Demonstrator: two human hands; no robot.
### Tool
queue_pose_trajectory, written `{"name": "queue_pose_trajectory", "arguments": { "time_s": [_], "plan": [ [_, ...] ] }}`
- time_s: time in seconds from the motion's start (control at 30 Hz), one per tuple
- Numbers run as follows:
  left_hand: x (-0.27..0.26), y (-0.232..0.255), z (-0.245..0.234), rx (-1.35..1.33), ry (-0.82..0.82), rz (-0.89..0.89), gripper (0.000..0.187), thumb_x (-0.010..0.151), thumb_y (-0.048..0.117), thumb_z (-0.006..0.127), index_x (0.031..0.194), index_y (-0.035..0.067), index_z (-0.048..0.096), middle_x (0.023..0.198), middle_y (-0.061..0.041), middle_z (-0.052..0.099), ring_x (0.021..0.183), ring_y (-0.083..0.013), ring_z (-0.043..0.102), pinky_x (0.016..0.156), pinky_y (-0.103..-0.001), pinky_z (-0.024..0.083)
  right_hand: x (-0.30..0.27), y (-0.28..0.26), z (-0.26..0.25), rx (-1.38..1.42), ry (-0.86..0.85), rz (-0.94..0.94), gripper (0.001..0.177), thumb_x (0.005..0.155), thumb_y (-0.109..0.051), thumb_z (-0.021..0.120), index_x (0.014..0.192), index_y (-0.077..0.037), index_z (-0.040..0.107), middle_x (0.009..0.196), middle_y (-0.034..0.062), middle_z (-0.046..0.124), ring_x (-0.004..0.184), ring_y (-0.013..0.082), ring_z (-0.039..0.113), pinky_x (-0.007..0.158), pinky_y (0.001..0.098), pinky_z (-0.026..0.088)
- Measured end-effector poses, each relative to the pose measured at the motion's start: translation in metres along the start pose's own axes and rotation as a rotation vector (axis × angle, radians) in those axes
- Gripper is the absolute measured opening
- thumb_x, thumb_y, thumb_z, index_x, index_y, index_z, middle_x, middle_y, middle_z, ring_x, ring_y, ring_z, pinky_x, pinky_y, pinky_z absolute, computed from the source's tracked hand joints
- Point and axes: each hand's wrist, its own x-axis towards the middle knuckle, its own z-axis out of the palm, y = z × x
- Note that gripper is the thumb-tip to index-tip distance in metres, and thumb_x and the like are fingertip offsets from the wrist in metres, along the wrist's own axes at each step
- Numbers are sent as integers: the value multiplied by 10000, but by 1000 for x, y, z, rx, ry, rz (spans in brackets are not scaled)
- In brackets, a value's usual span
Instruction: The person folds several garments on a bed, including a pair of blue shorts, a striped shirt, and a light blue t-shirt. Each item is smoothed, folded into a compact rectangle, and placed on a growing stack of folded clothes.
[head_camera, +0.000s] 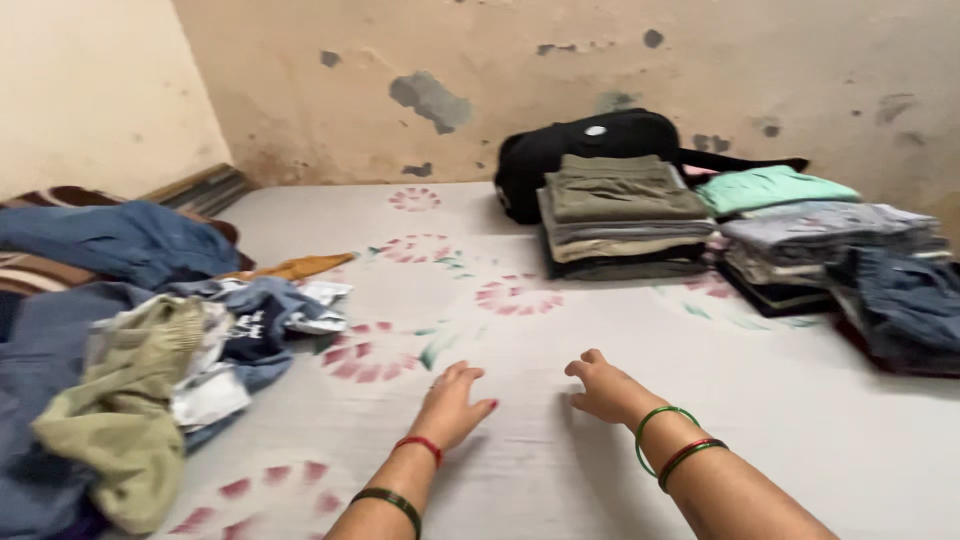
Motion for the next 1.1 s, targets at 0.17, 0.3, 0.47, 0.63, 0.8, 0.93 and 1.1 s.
{"name": "queue_pose_trajectory", "arguments": {
  "time_s": [0.17, 0.3, 0.47, 0.63, 0.8, 0.93, 1.1],
  "plan": [
    [-26, -93, -74, 306, 125, -138, 605, 845, 351, 767, 1399, 225, 561, 1593, -94, 349, 1500, -292, 276, 1216, -475, 230, 49, -78, 20, -26, -69, -90, 492, 904, -242, 718, 1366, -159, 572, 1500, 71, 436, 1259, 337, 588, 1068, 421, 496],
    [-43, -146, -126, 440, 200, -219, 596, 832, 350, 770, 1387, 268, 571, 1614, -65, 323, 1524, -248, 237, 1234, -482, 189, 95, -147, 37, -26, -99, -221, 476, 902, -231, 706, 1355, -146, 585, 1461, 73, 480, 1233, 341, 601, 1052, 429, 497],
    [-39, -183, -157, 481, 214, -264, 577, 834, 358, 766, 1379, 339, 579, 1634, -68, 285, 1533, -263, 199, 1236, -500, 149, 150, -225, 55, -105, -144, -334, 449, 919, -243, 686, 1342, -116, 604, 1449, 91, 521, 1241, 359, 591, 1045, 447, 494],
    [-25, -214, -170, 544, 165, -357, 489, 889, 407, 720, 1358, 347, 596, 1676, -78, 220, 1554, -301, 157, 1254, -500, 102, 196, -288, 82, 160, -171, -322, 510, 851, -173, 650, 1357, -206, 595, 1536, 53, 440, 1226, 328, 626, 961, 434, 577],
    [-16, -243, -159, 499, 419, -389, 759, 865, 411, 711, 1468, 41, 435, 1633, -127, 251, 1502, -272, 236, 1219, -450, 143, 249, -341, 128, 115, 72, -588, 448, 818, -204, 765, 1259, -197, 688, 1521, 197, 395, 1305, 395, 518, 1031, 445, 481],
    [-15, -252, -154, 514, 463, -422, 821, 867, 398, 697, 1495, -5, 354, 1636, -158, 234, 1500, -271, 247, 1219, -404, 147, 289, -350, 153, 228, 188, -631, 557, 806, -125, 696, 1348, -47, 593, 1278, 244, 587, 1163, 436, 598, 971, 483, 503],
    [-15, -249, -156, 495, 479, -439, 865, 854, 391, 707, 1521, -16, 336, 1637, -176, 219, 1493, -275, 249, 1219, -397, 150, 317, -267, 129, 64, 470, -149, 422, 865, -237, 703, 1147, 51, 580, 1140, 274, 605, 1050, 442, 618, 924, 516, 513]
  ]
}}
